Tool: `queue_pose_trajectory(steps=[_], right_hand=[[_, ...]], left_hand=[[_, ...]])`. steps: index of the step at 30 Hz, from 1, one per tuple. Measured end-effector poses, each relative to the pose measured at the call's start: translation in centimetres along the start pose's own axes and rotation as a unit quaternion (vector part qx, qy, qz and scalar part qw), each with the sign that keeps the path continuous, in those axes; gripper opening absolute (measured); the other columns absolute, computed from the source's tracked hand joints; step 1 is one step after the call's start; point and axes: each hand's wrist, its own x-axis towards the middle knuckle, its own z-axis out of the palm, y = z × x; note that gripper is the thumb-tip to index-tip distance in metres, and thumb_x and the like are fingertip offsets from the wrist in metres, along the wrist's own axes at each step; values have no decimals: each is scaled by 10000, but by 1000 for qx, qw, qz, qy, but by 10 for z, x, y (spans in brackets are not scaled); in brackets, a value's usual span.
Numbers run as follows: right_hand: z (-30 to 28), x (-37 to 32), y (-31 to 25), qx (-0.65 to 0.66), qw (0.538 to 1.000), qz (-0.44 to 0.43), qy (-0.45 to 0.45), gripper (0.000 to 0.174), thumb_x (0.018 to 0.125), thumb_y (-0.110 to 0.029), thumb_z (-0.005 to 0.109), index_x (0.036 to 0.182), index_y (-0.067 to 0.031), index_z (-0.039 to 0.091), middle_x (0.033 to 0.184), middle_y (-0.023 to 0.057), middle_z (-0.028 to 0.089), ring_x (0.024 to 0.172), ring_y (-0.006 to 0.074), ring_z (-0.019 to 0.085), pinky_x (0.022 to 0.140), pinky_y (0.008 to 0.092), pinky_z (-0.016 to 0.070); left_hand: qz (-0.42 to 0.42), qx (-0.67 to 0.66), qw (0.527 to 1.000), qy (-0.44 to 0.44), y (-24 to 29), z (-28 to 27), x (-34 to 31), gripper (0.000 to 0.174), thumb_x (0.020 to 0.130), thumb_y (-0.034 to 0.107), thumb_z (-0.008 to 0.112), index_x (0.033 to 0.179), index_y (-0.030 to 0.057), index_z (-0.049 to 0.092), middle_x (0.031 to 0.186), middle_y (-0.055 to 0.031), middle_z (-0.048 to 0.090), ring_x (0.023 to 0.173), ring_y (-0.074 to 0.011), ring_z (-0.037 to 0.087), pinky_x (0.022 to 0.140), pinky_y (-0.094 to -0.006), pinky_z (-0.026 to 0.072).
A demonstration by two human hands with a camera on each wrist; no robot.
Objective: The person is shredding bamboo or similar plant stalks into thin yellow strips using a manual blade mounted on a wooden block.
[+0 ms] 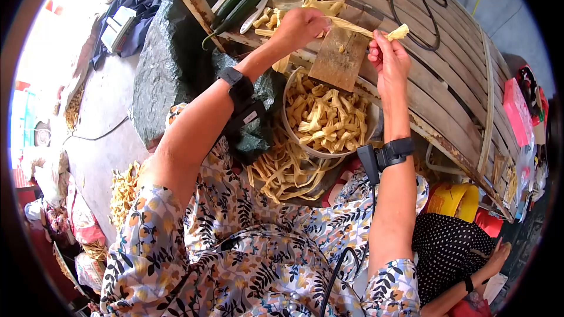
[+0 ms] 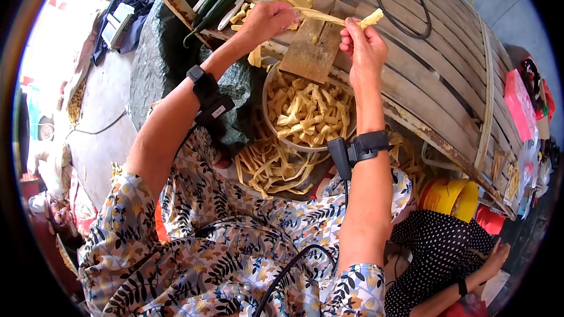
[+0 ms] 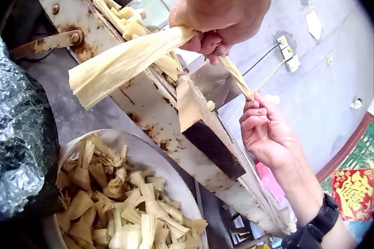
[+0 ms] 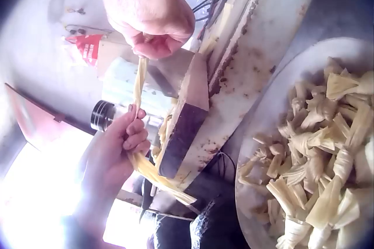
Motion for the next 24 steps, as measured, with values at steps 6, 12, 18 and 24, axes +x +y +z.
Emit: queue_pose_trajectory(steps=[6, 12, 18, 24], right_hand=[[-7, 14, 28, -61, 998, -14, -11, 150, 773, -98, 643, 852, 21, 599, 667, 48, 579, 522, 73, 495, 462, 190, 412], [-21, -8, 15, -112, 992, 47, -14, 184, 813, -171, 612, 853, 8, 610, 663, 49, 588, 517, 54, 496, 454, 182, 401], [-32, -69, 7, -159, 968, 145, -130, 317, 866, -320, 537, 897, -12, 605, 684, 49, 609, 522, 33, 505, 463, 167, 411], [-56, -89, 20, -428, 893, 37, -138, 359, 858, -328, 540, 888, 26, 591, 696, 95, 631, 614, 152, 598, 551, 244, 469]], left_hand=[[2, 49, 998, 34, -27, 16, 2, 234, 835, 229, 541, 761, 18, 607, 538, 28, 452, 513, -36, 384, 461, -218, 319], [-77, -136, 987, -32, -4, 0, -23, 235, 852, 236, 530, 783, 22, 598, 584, 45, 439, 526, -36, 374, 483, -188, 306], [-130, -310, 927, -168, 18, -1, -71, 246, 892, 239, 488, 829, 11, 556, 661, 38, 472, 570, -33, 393, 518, -173, 325], [-104, -238, 941, -218, 19, 3, -85, 233, 897, 186, 460, 736, 34, 532, 637, 39, 489, 555, -28, 433, 504, -179, 346]])
